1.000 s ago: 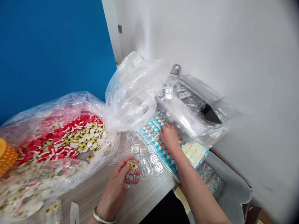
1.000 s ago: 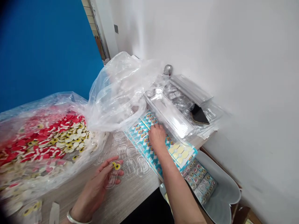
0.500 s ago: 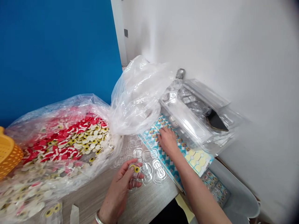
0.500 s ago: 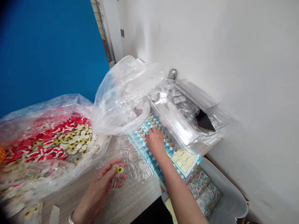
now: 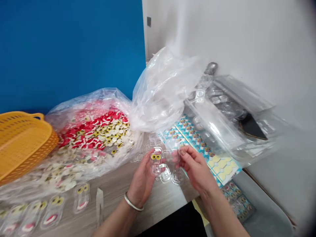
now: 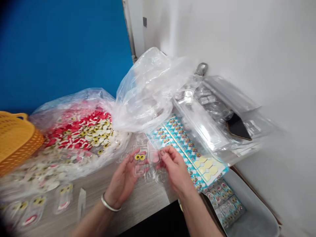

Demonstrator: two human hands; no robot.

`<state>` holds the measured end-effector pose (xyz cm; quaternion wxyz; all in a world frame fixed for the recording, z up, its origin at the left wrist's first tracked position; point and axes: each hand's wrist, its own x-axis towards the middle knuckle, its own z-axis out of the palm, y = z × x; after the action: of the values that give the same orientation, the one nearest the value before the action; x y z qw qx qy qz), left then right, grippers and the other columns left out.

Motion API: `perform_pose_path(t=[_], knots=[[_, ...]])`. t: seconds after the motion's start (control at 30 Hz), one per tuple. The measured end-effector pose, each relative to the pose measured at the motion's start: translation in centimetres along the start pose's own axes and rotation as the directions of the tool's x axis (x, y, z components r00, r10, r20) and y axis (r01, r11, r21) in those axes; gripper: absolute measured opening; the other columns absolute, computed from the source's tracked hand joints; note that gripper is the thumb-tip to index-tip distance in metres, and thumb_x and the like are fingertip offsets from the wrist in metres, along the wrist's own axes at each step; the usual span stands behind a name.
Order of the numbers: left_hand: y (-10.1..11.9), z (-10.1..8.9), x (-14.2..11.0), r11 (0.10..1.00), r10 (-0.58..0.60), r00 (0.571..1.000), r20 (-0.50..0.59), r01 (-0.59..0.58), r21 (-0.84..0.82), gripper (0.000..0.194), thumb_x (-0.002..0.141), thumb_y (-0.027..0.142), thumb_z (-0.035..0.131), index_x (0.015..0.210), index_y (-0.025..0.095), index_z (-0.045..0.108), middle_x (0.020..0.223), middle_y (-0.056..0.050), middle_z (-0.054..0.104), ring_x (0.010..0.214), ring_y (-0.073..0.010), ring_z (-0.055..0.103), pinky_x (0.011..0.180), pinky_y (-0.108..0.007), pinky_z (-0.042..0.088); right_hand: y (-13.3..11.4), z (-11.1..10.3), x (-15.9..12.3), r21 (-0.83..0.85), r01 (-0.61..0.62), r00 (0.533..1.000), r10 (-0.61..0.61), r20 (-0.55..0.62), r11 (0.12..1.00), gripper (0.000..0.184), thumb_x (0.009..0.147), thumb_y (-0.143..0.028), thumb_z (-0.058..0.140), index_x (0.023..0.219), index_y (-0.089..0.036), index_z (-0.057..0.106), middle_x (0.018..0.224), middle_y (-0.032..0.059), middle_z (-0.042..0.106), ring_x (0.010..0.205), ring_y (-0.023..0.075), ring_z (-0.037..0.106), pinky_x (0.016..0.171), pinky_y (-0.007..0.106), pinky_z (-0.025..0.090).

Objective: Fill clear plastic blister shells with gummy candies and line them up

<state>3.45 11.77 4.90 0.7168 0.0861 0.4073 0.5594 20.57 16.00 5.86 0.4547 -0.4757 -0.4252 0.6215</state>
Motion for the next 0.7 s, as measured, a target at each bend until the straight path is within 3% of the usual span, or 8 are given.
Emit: perform_pose_path(t=[0.1, 0.23, 0.37, 0.47, 0.53, 0.6, 0.67, 0.7], knots=[[-0.4, 0.1, -0.1, 0.998, 0.032, 0.998, 0.05, -0.029, -0.053, 0.049, 0.09, 0.054, 0.058, 0.127, 0.022, 0.06, 0.12, -0.011, 0.067, 0.098, -0.023, 0.067, 0.078, -0.034, 0.054, 0.7, 3.1, -2.9, 0.241, -0.171, 0.985, 0.163, 0.052, 0.955, 0.03, 0.081, -0.048, 0.074, 0.083, -0.02, 0.065, 0.083, 0.0032, 0.069, 0.068, 0.0153, 0.062, 0.056, 0.028, 0.054], [-0.6, -0.2, -0.7, 0.997, 0.054, 0.996, 0.068, -0.05, -0.058, 0.05, 0.09, 0.049, 0.061, 0.131, 0.021, 0.057, 0.12, -0.011, 0.067, 0.097, -0.0217, 0.066, 0.072, -0.03, 0.052, 2.2, 5.4, -4.1, 0.28, -0.159, 0.986, 0.168, -0.007, 0.947, 0.03, 0.078, -0.047, 0.078, 0.082, -0.02, 0.067, 0.08, 0.0021, 0.069, 0.067, 0.0156, 0.063, 0.057, 0.029, 0.056], [-0.1, -1.2, -1.2, 0.996, 0.082, 0.997, -0.005, -0.082, -0.038, 0.048, 0.086, 0.044, 0.068, 0.128, 0.023, 0.059, 0.133, -0.011, 0.06, 0.107, -0.0241, 0.065, 0.085, -0.036, 0.053, 3.0, 3.5, -1.9, 0.166, -0.075, 0.988, 0.096, -0.118, 0.983, 0.03, 0.078, -0.048, 0.076, 0.084, -0.021, 0.064, 0.082, 0.0021, 0.069, 0.066, 0.017, 0.064, 0.057, 0.031, 0.056], [0.9, -2.3, -1.8, 0.996, 0.091, 0.994, -0.053, -0.092, -0.015, 0.047, 0.084, 0.042, 0.071, 0.125, 0.024, 0.06, 0.137, -0.011, 0.057, 0.107, -0.0253, 0.065, 0.083, -0.038, 0.055, 2.8, 0.7, 1.5, -0.168, 0.039, 0.973, -0.076, -0.217, 0.985, 0.033, 0.079, -0.052, 0.071, 0.087, -0.021, 0.062, 0.084, 0.0044, 0.069, 0.069, 0.0196, 0.065, 0.06, 0.034, 0.056], [2.0, -3.1, -2.4, 0.992, 0.126, 0.99, -0.066, -0.128, -0.015, 0.046, 0.085, 0.042, 0.069, 0.126, 0.024, 0.061, 0.138, -0.012, 0.057, 0.107, -0.0257, 0.066, 0.08, -0.038, 0.055, 2.3, -0.3, 3.6, -0.472, 0.09, 0.954, -0.212, -0.213, 0.877, 0.034, 0.083, -0.053, 0.063, 0.09, -0.02, 0.062, 0.083, 0.0068, 0.069, 0.072, 0.0225, 0.065, 0.065, 0.038, 0.055], [3.6, -4.2, -2.8, 0.979, 0.201, 0.975, -0.098, -0.203, -0.015, 0.044, 0.086, 0.042, 0.068, 0.126, 0.025, 0.061, 0.14, -0.011, 0.056, 0.106, -0.0251, 0.066, 0.079, -0.038, 0.056, 1.5, 0.1, 4.9, -0.766, 0.152, 0.906, -0.397, -0.145, 0.625, 0.033, 0.085, -0.051, 0.059, 0.095, -0.02, 0.062, 0.086, 0.01, 0.069, 0.078, 0.0261, 0.065, 0.072, 0.042, 0.052], [5.4, -5.5, -2.9, 0.954, 0.293, 0.943, -0.159, -0.3, -0.02, 0.042, 0.087, 0.041, 0.067, 0.126, 0.026, 0.061, 0.139, -0.009, 0.056, 0.105, -0.0243, 0.066, 0.08, -0.037, 0.056, 0.7, 2.2, 5.2, -0.893, 0.257, 0.845, -0.535, 0.021, 0.371, 0.029, 0.089, -0.047, 0.056, 0.098, -0.02, 0.062, 0.091, 0.0116, 0.068, 0.085, 0.028, 0.063, 0.078, 0.043, 0.049], [6.4, -6.3, -2.8, 0.938, 0.335, 0.922, -0.194, -0.347, -0.026, 0.042, 0.087, 0.041, 0.067, 0.125, 0.026, 0.062, 0.138, -0.009, 0.057, 0.106, -0.0241, 0.066, 0.081, -0.037, 0.056, 0.5, 3.8, 5.1, -0.892, 0.337, 0.82, -0.559, 0.122, 0.3, 0.025, 0.092, -0.044, 0.053, 0.098, -0.021, 0.062, 0.092, 0.0112, 0.067, 0.086, 0.0274, 0.063, 0.079, 0.042, 0.049]])
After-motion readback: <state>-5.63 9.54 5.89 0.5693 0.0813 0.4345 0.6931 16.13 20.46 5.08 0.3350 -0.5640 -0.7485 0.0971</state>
